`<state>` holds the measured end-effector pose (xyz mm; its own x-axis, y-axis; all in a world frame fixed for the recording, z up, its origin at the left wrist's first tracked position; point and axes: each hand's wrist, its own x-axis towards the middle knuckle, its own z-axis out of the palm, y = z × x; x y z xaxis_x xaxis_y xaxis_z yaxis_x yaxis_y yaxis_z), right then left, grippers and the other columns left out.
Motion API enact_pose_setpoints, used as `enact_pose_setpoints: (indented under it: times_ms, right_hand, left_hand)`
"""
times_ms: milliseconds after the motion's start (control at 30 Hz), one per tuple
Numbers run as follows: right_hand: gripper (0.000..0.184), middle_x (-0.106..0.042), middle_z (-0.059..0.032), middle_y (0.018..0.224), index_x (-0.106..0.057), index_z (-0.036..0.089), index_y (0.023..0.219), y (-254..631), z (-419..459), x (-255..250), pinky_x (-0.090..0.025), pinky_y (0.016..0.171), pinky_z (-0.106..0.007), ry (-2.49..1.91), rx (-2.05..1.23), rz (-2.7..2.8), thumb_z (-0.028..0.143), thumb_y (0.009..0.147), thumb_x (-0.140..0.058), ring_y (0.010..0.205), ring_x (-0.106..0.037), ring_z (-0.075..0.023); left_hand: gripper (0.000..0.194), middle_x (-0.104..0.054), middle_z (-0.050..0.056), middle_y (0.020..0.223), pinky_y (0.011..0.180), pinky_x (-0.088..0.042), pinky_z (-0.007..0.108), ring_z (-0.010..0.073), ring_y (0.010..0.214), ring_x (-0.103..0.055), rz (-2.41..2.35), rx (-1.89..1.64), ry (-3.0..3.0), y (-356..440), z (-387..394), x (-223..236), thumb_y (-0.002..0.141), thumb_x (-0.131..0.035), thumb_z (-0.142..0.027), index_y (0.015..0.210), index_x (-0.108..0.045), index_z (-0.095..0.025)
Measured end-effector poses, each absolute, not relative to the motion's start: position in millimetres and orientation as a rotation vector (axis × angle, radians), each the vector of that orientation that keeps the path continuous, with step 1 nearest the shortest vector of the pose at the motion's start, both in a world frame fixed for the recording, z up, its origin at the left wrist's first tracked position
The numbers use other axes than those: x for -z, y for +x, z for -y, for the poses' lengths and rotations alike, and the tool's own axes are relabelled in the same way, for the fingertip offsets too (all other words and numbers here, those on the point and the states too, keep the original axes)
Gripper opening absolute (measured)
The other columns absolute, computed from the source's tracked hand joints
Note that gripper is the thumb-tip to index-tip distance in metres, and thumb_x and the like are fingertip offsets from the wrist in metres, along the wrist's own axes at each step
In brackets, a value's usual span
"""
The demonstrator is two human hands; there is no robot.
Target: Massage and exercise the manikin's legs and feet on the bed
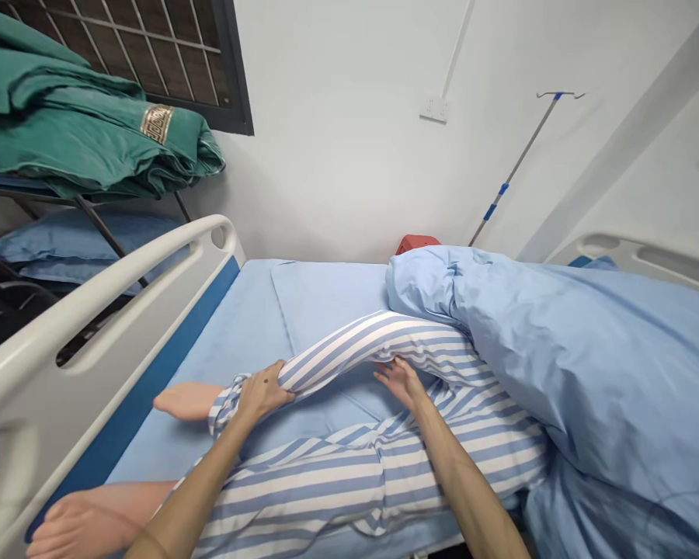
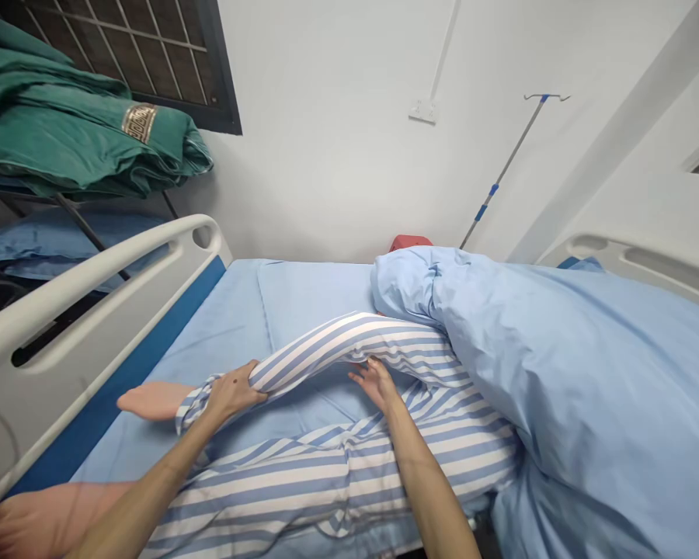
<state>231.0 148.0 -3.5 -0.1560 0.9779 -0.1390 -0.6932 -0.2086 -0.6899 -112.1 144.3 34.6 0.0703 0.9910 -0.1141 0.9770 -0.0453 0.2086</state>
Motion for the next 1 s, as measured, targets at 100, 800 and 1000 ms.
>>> enact_pose_setpoints:
  times_ms: [100,800,1000]
  right_hand:
    - [0.020,-0.073,0.0002,0.092,-0.069,0.026,0.081,232.7,-147.7,2.3,-0.052,0.086,-0.041,-0.684,-1.685,0.564,0.032,0.067,-0.082,0.101,-0.066,-0.0251]
    - [0.022,-0.069,-0.0007,0.083,-0.060,0.025,0.076,227.2,-146.5,11.7,-0.048,0.092,-0.045,-0.959,-1.688,0.621,0.038,0.068,-0.076,0.095,-0.064,-0.0254]
    - [0.037,-0.067,-0.0025,0.095,-0.058,0.026,0.085,224.6,-146.5,21.6,-0.052,0.084,-0.040,-1.065,-1.764,0.533,0.036,0.059,-0.083,0.103,-0.066,-0.0284]
  left_hand:
    - [0.050,-0.073,0.008,0.108,0.080,-0.047,0.035,0.0330,0.106,-0.067,-1.989,-0.109,2.107,-109.9,-145.6,-29.9,0.070,-0.064,-0.043,0.116,-0.056,-0.025]
    - [0.052,-0.064,0.013,0.119,0.092,-0.042,0.041,0.0319,0.112,-0.057,-1.999,0.052,2.400,-161.4,-144.4,-34.0,0.074,-0.061,-0.021,0.126,-0.057,-0.020]
    - [0.055,-0.063,0.013,0.119,0.091,-0.042,0.040,0.0311,0.112,-0.057,-1.976,0.088,2.478,-172.7,-161.1,-23.8,0.075,-0.061,-0.021,0.130,-0.056,-0.021]
